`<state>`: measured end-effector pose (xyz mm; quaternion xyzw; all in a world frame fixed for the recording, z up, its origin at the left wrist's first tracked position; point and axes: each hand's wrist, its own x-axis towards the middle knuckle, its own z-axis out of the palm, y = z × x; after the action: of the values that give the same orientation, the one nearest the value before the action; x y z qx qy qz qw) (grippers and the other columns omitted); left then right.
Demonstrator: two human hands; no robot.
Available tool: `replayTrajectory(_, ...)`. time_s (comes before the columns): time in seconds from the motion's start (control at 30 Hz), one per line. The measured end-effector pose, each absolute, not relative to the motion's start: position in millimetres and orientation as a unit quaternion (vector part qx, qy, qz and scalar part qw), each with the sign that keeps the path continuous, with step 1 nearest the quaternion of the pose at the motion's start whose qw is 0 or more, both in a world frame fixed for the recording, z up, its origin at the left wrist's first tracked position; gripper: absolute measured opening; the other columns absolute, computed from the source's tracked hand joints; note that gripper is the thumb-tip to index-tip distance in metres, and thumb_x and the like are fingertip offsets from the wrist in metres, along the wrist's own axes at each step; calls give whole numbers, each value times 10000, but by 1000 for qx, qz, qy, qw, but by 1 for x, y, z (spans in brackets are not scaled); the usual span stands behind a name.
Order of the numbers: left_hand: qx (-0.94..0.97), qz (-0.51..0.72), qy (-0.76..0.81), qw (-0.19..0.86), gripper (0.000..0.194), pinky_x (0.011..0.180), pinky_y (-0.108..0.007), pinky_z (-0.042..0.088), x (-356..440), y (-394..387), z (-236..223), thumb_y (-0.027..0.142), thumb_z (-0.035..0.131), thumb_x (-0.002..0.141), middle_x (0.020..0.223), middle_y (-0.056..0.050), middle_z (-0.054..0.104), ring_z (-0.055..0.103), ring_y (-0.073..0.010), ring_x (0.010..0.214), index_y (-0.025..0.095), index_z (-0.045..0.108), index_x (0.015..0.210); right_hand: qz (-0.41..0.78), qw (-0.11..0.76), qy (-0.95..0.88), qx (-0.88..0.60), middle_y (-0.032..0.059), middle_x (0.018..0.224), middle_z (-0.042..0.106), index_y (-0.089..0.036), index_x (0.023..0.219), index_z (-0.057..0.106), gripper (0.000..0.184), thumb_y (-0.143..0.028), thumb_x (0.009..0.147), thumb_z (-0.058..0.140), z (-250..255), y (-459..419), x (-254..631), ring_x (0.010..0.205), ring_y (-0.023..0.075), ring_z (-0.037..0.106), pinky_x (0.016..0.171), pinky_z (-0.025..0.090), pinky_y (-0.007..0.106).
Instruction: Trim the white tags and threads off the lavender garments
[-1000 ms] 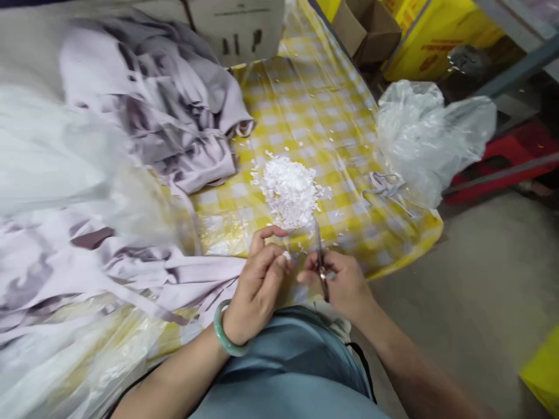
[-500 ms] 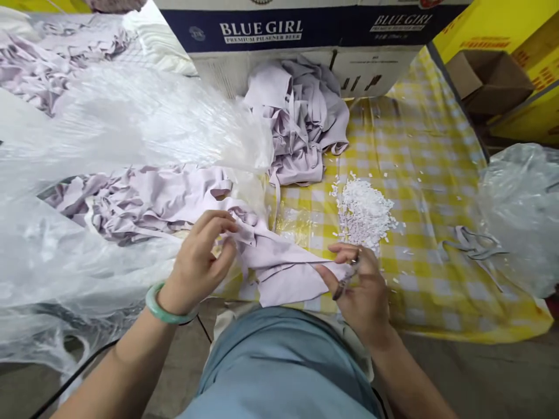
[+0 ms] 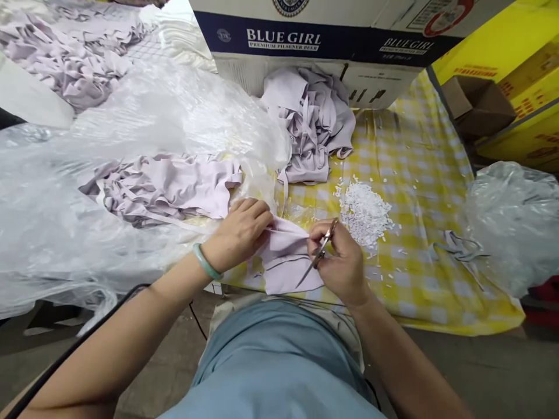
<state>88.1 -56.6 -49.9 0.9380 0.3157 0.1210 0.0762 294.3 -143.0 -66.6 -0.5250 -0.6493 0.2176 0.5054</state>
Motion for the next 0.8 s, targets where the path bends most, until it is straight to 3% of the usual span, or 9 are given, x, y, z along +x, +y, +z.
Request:
replayTrajectory(0.17,842,273,397,243,56,588,-268,375,98,-60,-14,124,520,793,698,4,470,423,-137,616,168,522,829,143,574,-595,-544,-8,880,579,-241,934,583,273,-33,757,571,-55,-130,304,834,158,574,752,464,297)
replayTrajectory(0.3,669,136,357,637,132,551,-232,370,98,-84,-13,297,572,841,698,5,506,447,-117,612,165,581,852,167,566,-554,-587,-10,840,574,-232,878,564,177,-92,772,578,-65,-130,303,801,151,573,742,467,285)
replayTrajectory(0.4,470,90,321,817,263,606,-231,411,104,-101,-31,350,544,871,767,-39,555,484,-117,658,126,657,948,195,561,-530,-605,2,811,556,-229,823,513,67,-175,818,551,-68,-134,299,778,155,571,724,480,290)
replayTrajectory(0.6,273,178,319,890,257,540,-208,367,118,-117,-46,337,594,839,759,-50,531,432,-99,614,129,720,920,172,596,-515,-591,16,813,560,-237,767,458,107,-227,830,545,-61,-131,298,810,163,591,763,492,308)
replayTrajectory(0.7,365,208,344,840,253,503,-202,280,117,-121,-39,375,597,880,715,-13,480,359,-79,582,156,718,920,203,583,-494,-612,12,815,582,-235,773,466,103,-234,819,559,-68,-128,302,811,158,602,777,500,306)
replayTrajectory(0.8,479,223,360,769,265,535,-215,286,114,-121,-30,398,576,911,726,-9,486,367,-88,614,176,713,957,269,542,-503,-618,27,876,630,-227,862,531,91,-217,791,586,-73,-130,305,866,173,631,840,506,335)
